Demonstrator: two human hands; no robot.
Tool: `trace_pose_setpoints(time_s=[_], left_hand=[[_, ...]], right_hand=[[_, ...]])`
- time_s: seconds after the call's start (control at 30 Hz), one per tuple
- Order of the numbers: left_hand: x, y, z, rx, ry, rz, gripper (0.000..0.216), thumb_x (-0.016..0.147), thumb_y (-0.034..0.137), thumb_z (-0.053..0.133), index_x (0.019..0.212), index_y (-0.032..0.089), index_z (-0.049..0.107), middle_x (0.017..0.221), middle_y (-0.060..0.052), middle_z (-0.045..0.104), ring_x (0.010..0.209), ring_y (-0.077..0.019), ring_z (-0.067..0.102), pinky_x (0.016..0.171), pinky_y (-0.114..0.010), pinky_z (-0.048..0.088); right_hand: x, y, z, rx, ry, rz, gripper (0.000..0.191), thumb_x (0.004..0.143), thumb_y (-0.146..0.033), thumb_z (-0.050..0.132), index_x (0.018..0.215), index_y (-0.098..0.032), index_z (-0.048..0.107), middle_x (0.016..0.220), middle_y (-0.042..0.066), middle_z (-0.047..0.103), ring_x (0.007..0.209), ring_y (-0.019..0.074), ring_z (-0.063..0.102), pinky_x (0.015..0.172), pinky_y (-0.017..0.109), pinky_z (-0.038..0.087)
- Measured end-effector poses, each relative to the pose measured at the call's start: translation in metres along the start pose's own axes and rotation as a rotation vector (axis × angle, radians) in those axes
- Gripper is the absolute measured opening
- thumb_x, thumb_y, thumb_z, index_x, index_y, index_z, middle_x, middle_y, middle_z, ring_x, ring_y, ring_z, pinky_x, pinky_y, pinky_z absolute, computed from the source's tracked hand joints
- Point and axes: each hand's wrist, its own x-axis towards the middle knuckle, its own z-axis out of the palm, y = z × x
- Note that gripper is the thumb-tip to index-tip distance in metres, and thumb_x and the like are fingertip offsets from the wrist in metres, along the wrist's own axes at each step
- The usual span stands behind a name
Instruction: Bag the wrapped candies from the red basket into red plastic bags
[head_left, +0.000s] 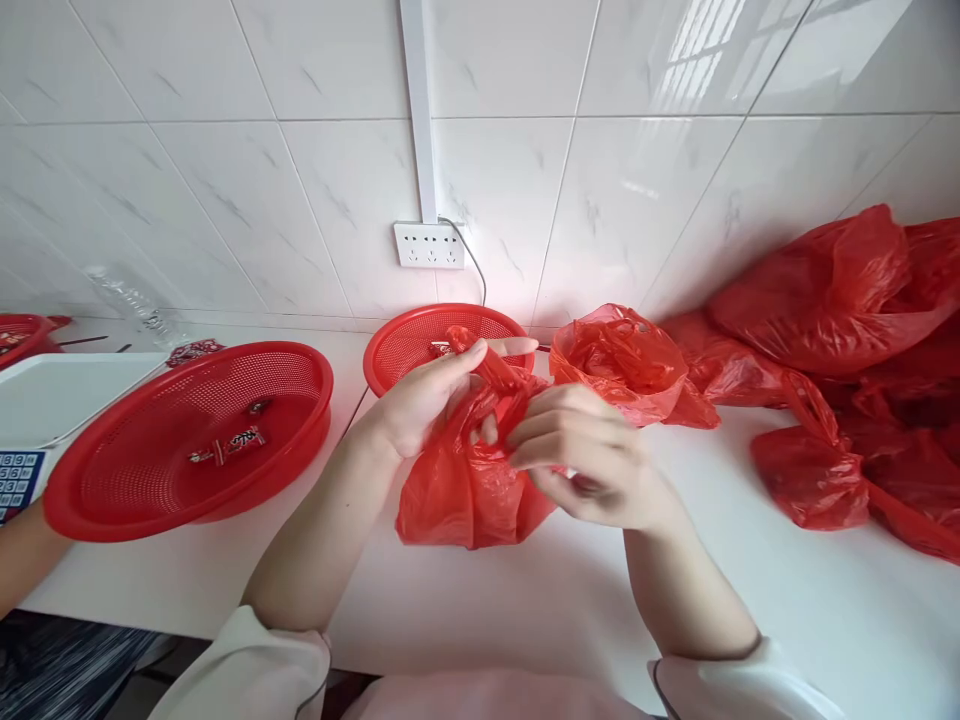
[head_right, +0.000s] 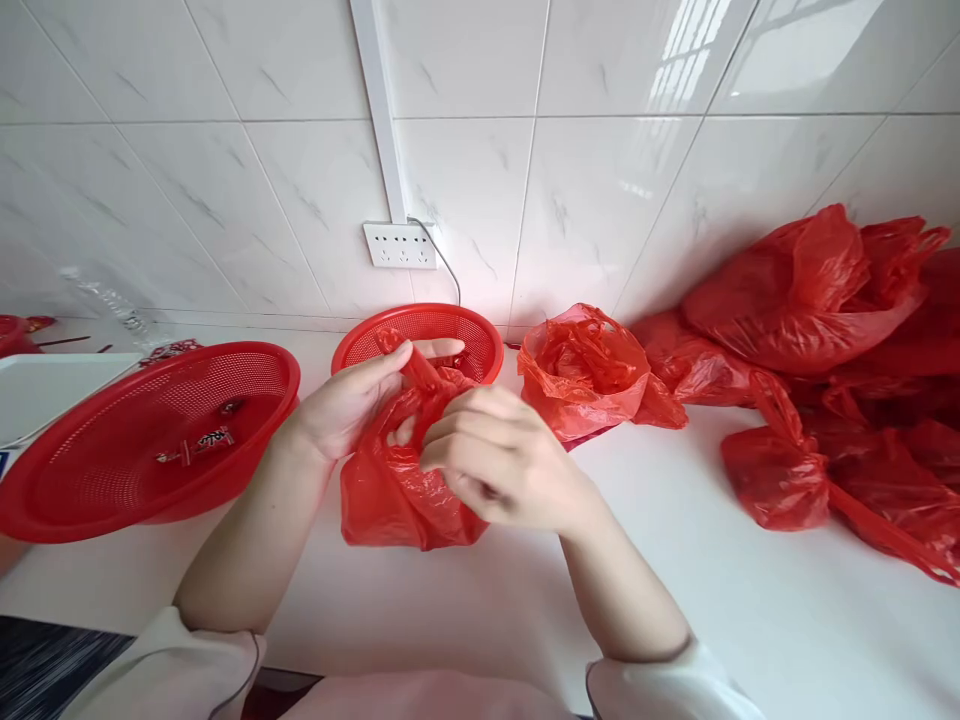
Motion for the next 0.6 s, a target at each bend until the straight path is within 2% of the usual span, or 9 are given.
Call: trace_pose_setpoints(time_s=[0.07, 0.1, 0.2, 0.27, 0.3, 0.37, 0.43, 0.5, 0.6], left_hand=[[-0.003, 0.003, 0.001, 0.105, -0.074, 0.031, 0.026, 0.091, 0.038, 0.055, 0.109, 0.019, 0.060, 0.065, 0.001, 0.060, 0.043, -0.0061, 0.048, 0.045, -0.019, 0.039], [-0.006, 0.005, 0.002, 0.206, -0.093, 0.071, 0.018, 0.088, 0.030, 0.060, 0.102, 0.019, 0.060, 0.070, 0.000, 0.062, 0.042, -0.0046, 0.046, 0.044, -0.019, 0.037], [-0.016, 0.010, 0.008, 0.678, -0.071, 0.262, 0.008, 0.081, 0.012, 0.061, 0.085, 0.018, 0.057, 0.079, 0.000, 0.063, 0.049, -0.0052, 0.048, 0.048, -0.020, 0.037], [-0.022, 0.011, 0.015, 1.061, 0.038, 0.467, 0.011, 0.081, 0.008, 0.056, 0.079, 0.018, 0.056, 0.071, 0.002, 0.059, 0.054, -0.0074, 0.048, 0.051, -0.021, 0.037], [-0.025, 0.010, 0.018, 1.241, 0.110, 0.590, 0.014, 0.081, 0.006, 0.053, 0.077, 0.019, 0.055, 0.068, 0.003, 0.057, 0.055, -0.0080, 0.047, 0.051, -0.022, 0.035], [-0.028, 0.005, 0.023, 1.520, 0.242, 0.834, 0.019, 0.083, 0.003, 0.049, 0.074, 0.019, 0.054, 0.068, 0.003, 0.056, 0.055, -0.0081, 0.045, 0.050, -0.023, 0.031], [-0.028, -0.001, 0.023, 1.656, 0.300, 0.985, 0.023, 0.085, 0.001, 0.047, 0.072, 0.020, 0.054, 0.073, 0.002, 0.060, 0.056, -0.0083, 0.047, 0.051, -0.024, 0.032], [-0.026, -0.006, 0.019, 1.623, 0.314, 1.045, 0.025, 0.086, 0.002, 0.048, 0.071, 0.020, 0.055, 0.081, 0.000, 0.064, 0.061, -0.0097, 0.053, 0.055, -0.024, 0.039], [-0.021, -0.011, 0.010, 1.403, 0.325, 1.085, 0.022, 0.087, 0.008, 0.055, 0.069, 0.021, 0.057, 0.091, -0.003, 0.067, 0.083, -0.0161, 0.061, 0.073, -0.028, 0.048]], right_hand=[[-0.004, -0.003, 0.005, 0.015, -0.116, 0.021, 0.026, 0.083, 0.000, 0.057, 0.098, -0.020, 0.063, 0.094, 0.005, 0.071, 0.090, 0.0197, 0.066, 0.080, 0.039, 0.054], [-0.006, -0.003, 0.007, 0.060, -0.105, 0.024, 0.026, 0.083, 0.000, 0.056, 0.099, -0.020, 0.063, 0.095, 0.005, 0.071, 0.090, 0.0193, 0.066, 0.079, 0.037, 0.055], [-0.010, 0.001, 0.011, 0.198, 0.187, 0.069, 0.025, 0.084, -0.002, 0.057, 0.099, -0.021, 0.063, 0.094, 0.004, 0.069, 0.087, 0.0176, 0.067, 0.077, 0.034, 0.056], [-0.010, 0.004, 0.013, 0.268, 0.397, 0.206, 0.022, 0.087, -0.008, 0.056, 0.101, -0.023, 0.063, 0.106, 0.005, 0.067, 0.099, 0.0195, 0.065, 0.085, 0.037, 0.054], [-0.010, 0.006, 0.014, 0.321, 0.440, 0.298, 0.021, 0.090, -0.012, 0.055, 0.105, -0.025, 0.062, 0.118, 0.006, 0.063, 0.106, 0.0208, 0.063, 0.090, 0.039, 0.053], [-0.009, 0.010, 0.019, 0.475, 0.402, 0.483, 0.025, 0.095, -0.024, 0.051, 0.119, -0.028, 0.056, 0.139, 0.007, 0.050, 0.112, 0.0216, 0.060, 0.091, 0.040, 0.053], [-0.010, 0.015, 0.025, 0.614, 0.286, 0.622, 0.034, 0.098, -0.033, 0.046, 0.132, -0.030, 0.047, 0.138, 0.008, 0.051, 0.097, 0.0181, 0.064, 0.080, 0.036, 0.055], [-0.012, 0.019, 0.029, 0.682, 0.168, 0.689, 0.041, 0.098, -0.038, 0.047, 0.137, -0.030, 0.040, 0.108, 0.005, 0.064, 0.072, 0.0135, 0.061, 0.065, 0.030, 0.053], [-0.016, 0.023, 0.032, 0.690, 0.008, 0.701, 0.030, 0.096, -0.039, 0.051, 0.122, -0.025, 0.052, 0.072, -0.003, 0.056, 0.057, 0.0106, 0.048, 0.056, 0.026, 0.045]])
